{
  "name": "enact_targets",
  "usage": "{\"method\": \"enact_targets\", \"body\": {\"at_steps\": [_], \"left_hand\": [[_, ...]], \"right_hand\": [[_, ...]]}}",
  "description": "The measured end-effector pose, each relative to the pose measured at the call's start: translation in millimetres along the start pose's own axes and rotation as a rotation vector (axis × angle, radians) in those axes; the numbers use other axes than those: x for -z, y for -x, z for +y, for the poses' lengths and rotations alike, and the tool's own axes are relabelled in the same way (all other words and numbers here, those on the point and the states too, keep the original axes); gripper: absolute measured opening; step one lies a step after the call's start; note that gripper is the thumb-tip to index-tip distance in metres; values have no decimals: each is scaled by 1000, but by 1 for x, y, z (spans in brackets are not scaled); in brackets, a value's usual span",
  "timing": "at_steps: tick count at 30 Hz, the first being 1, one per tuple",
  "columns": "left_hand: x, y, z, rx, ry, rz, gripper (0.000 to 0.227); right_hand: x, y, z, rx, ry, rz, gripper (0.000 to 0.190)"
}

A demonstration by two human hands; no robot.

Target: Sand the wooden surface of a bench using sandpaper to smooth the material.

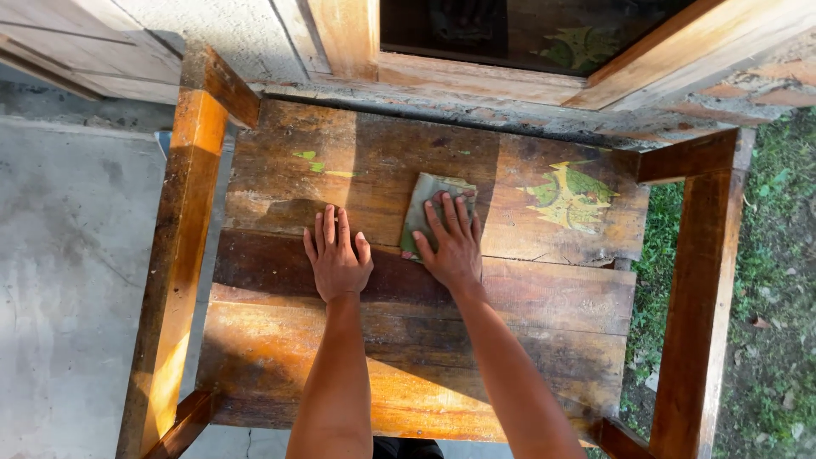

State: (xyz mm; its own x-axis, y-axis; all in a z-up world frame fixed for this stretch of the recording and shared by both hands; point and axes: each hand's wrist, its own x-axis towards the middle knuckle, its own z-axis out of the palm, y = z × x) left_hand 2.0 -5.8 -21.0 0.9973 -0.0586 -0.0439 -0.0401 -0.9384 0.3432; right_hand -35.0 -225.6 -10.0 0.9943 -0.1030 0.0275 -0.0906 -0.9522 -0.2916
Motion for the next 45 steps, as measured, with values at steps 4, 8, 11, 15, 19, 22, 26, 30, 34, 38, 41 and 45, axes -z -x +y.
{"method": "enact_targets", "body": {"at_steps": [4, 8, 11, 15, 19, 22, 26, 30, 34, 38, 41, 45], "left_hand": [[-1, 2, -1, -8, -2, -5, 61], [2, 1, 1, 2, 0, -18, 60], [2, -3, 1, 2, -1, -14, 61], [5, 2, 2, -11, -7, -12, 61], [1, 1, 0, -7, -15, -7, 61], [1, 1, 0, -6, -36, -10, 61], [2, -1, 2, 8, -49, -45, 62], [3, 0, 4, 11, -68, -56, 62], [1, 0, 8, 5, -65, -33, 62], [-15, 3, 26, -45, -103, 59, 57], [-29, 2, 71, -128, -65, 72, 59], [-67, 7, 138, -157, 29, 28, 53]], "right_hand": [[17, 9, 47, -65, 14, 40, 62], [34, 30, 88, -320, 12, 143, 61], [35, 35, 97, -442, 30, 241, 60], [38, 36, 92, -480, 17, 240, 59], [32, 35, 95, -507, 38, 244, 60], [31, 34, 98, -500, 37, 247, 60], [30, 33, 100, -503, 52, 239, 59], [36, 33, 98, -505, 53, 231, 59], [37, 35, 100, -512, 50, 222, 60], [36, 33, 101, -486, 43, 245, 61], [37, 35, 100, -480, 33, 249, 60], [38, 34, 101, -468, 44, 241, 59]]}}
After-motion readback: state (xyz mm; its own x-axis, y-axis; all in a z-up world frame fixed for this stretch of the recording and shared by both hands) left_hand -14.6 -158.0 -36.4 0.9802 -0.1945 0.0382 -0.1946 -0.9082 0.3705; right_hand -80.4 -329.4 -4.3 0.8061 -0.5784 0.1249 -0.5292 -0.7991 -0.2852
